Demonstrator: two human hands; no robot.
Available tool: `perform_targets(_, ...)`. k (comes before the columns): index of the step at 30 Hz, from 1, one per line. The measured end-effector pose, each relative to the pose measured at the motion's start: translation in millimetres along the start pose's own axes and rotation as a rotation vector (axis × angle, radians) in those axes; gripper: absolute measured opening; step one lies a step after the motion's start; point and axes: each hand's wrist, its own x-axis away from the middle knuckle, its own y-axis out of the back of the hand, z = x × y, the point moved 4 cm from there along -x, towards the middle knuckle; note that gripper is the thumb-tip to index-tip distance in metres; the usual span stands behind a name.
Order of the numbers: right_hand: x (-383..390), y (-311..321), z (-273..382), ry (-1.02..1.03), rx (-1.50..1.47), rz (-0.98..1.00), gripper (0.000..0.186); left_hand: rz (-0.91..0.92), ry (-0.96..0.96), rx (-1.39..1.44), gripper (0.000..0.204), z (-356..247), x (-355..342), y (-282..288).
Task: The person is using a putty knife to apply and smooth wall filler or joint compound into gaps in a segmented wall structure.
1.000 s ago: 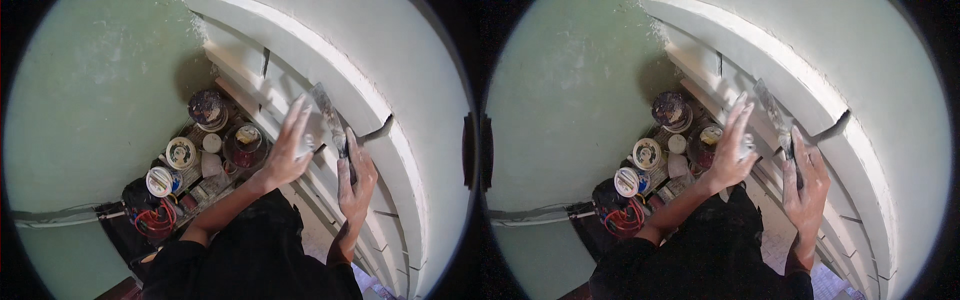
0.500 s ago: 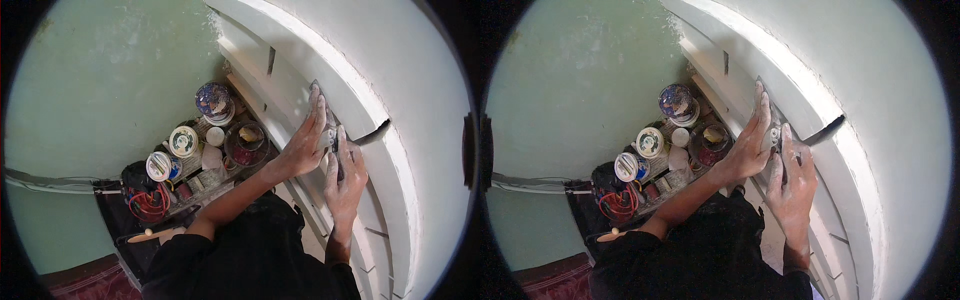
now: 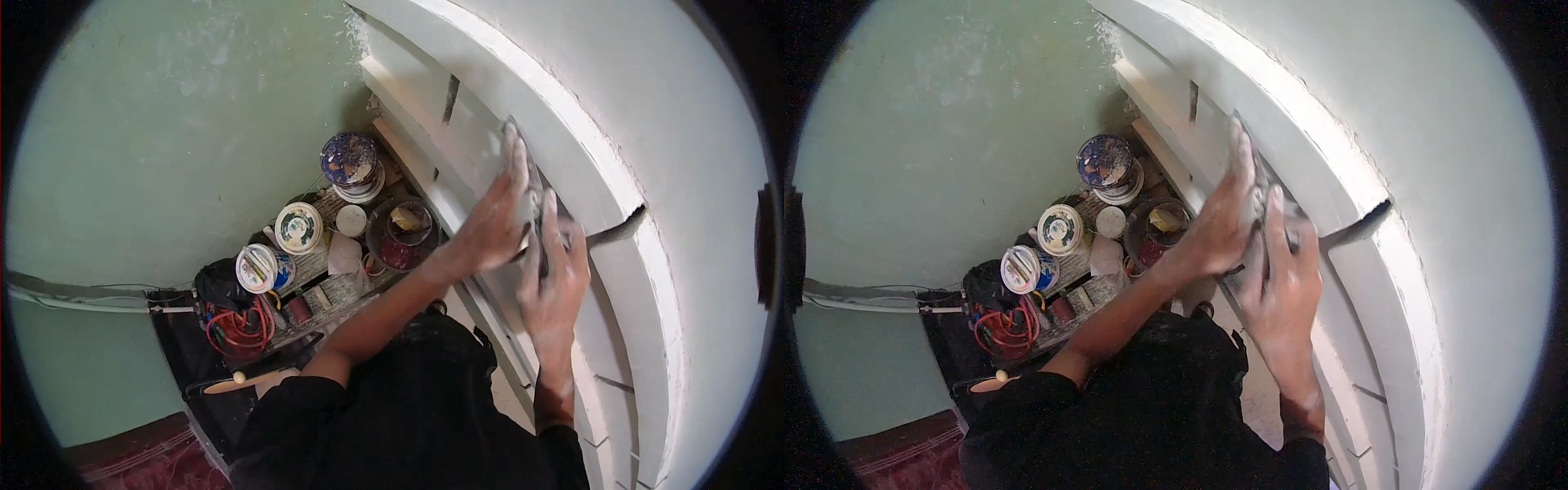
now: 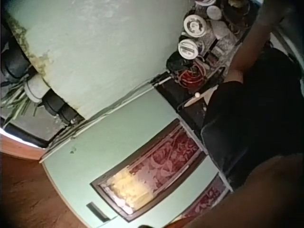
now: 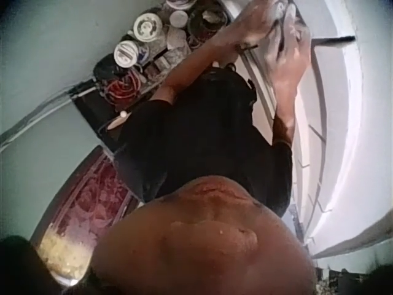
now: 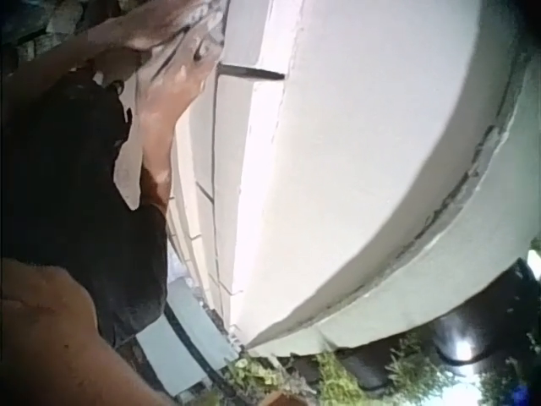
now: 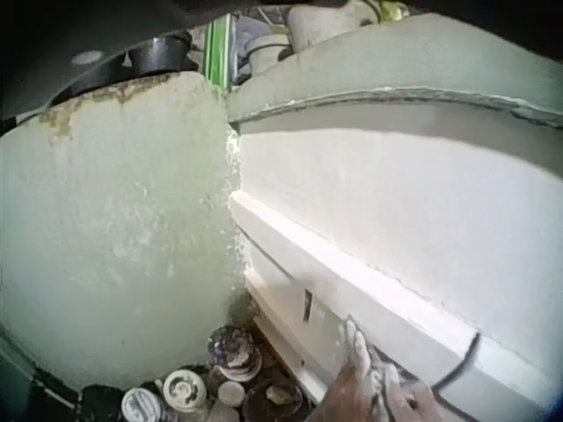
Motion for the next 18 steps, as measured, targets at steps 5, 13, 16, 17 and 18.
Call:
perform_targets(5, -3, -12, 3, 0.02, -0.07, -0.015, 0.05, 0.041, 0.057, -0.002, 0.082, 6, 1, 14)
perform_targets(13, 22, 14, -3, -0.017, 0.01, 0.019, 0.049, 0.063, 0.07, 0.116, 0.095, -24, 20, -9)
perform_targets(16, 23, 11, -2, -0.056, 0.01, 0.025, 0.047, 0.027, 0.069, 0.113, 0.092, -22, 21, -12)
perform_targets(17, 23, 10, -3, -0.058, 0.013, 0.025, 0.047, 0.027, 0.069, 0.117, 0.092, -21, 20, -13)
perform_targets(18, 24, 9, -2, -0.046, 0.032, 0.015, 0.047, 0.036, 0.059, 0.109, 0.091, -19, 20, -13)
